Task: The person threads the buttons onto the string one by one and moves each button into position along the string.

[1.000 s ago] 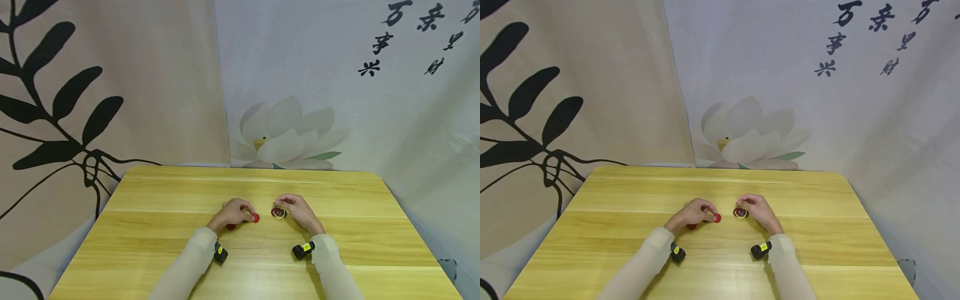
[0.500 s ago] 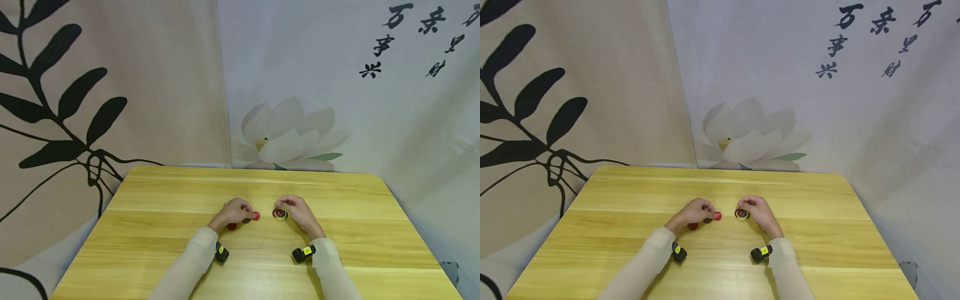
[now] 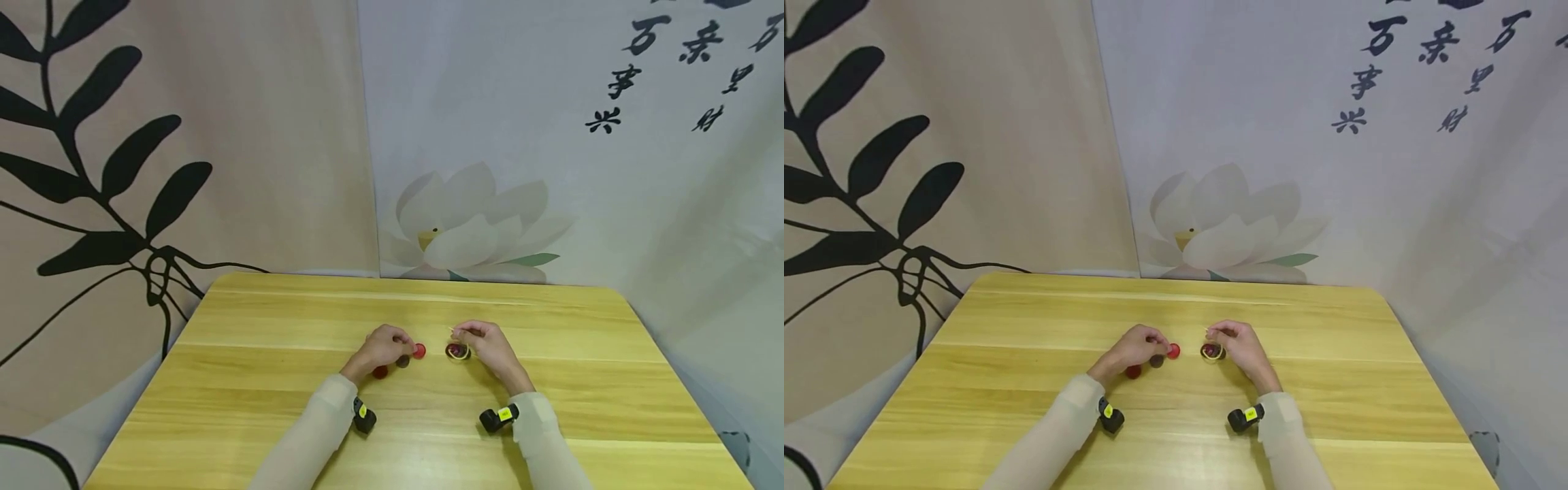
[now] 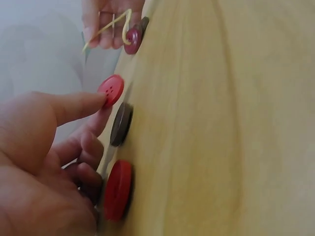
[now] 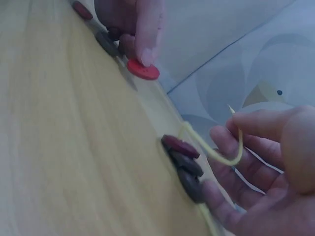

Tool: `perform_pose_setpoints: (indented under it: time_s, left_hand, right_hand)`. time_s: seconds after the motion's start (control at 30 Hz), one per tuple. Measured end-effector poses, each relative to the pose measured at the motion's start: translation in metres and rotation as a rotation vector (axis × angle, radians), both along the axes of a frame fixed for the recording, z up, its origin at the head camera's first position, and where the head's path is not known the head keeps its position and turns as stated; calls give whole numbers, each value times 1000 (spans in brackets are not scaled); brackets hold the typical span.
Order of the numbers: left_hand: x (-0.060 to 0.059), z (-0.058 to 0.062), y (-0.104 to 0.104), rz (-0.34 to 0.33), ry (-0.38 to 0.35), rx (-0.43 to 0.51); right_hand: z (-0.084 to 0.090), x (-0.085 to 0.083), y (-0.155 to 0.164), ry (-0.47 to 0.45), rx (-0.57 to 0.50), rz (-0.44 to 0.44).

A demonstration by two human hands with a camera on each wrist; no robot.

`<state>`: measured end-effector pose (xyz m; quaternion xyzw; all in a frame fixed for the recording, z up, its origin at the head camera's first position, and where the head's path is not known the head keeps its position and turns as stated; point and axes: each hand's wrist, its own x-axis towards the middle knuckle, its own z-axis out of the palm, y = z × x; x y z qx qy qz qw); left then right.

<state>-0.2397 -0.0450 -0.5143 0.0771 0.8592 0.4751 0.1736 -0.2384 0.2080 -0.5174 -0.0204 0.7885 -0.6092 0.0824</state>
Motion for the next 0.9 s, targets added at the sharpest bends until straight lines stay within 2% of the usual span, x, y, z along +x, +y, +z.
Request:
perform_pose_setpoints:
  time_s: [0.23,0.3,0.5,0.9]
  left_hand:
    - [2,-3,0,108,-46,126]
    - [3,-3,0,123,-35,144]
    - [3,-2,-3,151,33,151]
    - [5,4,-7,167,46,190]
  right_hand:
    - [6,3,-3,29,17,-1]
    - [10,5,-4,43,32,0]
    - [22,9,-10,101,49,4]
    - [35,11,-17,119,39,-12]
